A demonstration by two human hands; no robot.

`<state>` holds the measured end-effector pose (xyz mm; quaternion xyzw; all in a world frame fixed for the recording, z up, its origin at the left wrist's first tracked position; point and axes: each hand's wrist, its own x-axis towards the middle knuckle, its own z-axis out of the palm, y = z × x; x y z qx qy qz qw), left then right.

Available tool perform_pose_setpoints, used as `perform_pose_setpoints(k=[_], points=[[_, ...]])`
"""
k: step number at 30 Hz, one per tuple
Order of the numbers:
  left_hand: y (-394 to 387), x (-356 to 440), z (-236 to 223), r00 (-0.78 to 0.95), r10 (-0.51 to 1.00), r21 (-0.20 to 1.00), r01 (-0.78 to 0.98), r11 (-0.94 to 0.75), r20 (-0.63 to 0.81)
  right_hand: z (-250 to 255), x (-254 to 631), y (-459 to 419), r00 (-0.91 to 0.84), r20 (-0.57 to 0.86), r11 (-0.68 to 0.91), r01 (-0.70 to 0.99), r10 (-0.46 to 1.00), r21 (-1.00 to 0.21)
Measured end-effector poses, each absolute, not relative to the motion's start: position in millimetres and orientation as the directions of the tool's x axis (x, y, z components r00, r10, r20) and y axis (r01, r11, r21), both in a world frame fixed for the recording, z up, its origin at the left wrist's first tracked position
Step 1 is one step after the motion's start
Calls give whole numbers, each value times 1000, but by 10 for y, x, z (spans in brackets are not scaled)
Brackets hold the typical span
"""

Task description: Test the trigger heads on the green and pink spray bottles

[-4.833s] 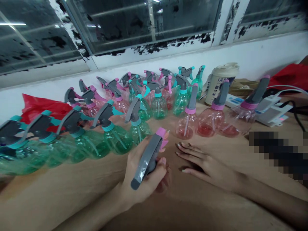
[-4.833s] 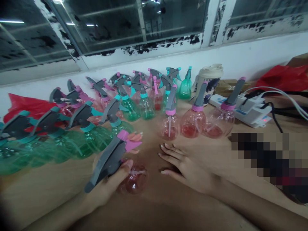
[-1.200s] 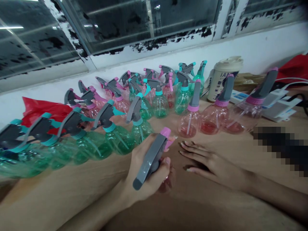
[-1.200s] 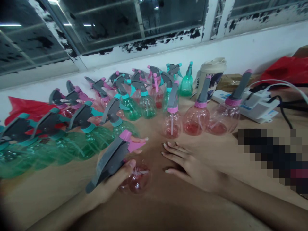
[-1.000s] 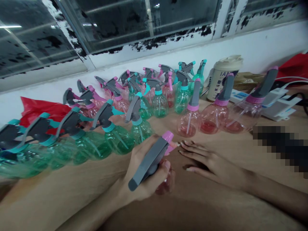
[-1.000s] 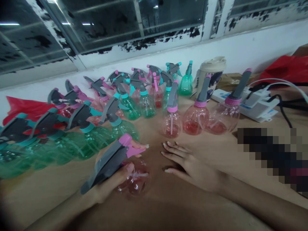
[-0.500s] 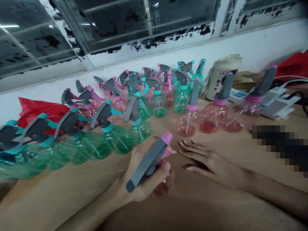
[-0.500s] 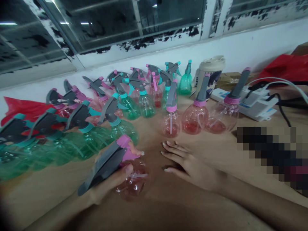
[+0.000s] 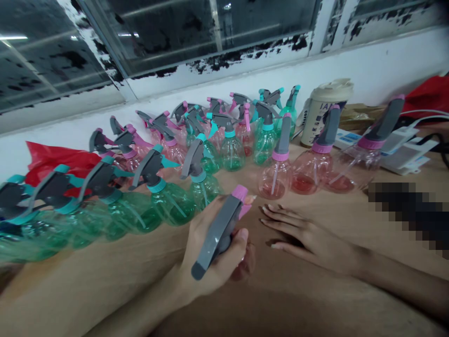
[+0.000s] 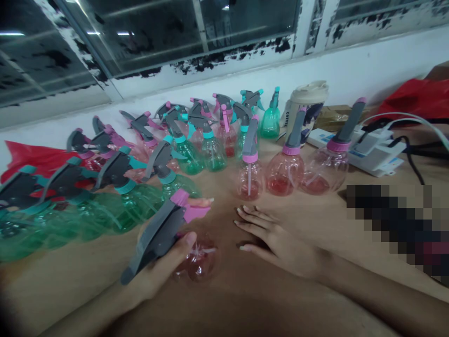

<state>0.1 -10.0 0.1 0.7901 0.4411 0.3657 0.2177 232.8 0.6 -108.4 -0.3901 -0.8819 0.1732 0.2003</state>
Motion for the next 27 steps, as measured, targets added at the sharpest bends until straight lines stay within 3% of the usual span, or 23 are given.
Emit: perform_pose_setpoints(k=[5,17,27], points=[[-115,3,-34,371,815,584,570,-578,445,-1093,2333,9,-625,211,643,621,751,-449],[-112,0,21,368,843,670,514,-536,392,-1072,2328,3,-617,204,630,622,760,-465],[-104,-25,19,379,811,606,538,-585,446,-1085,2335,16,-640,186,651,639,745,-409]])
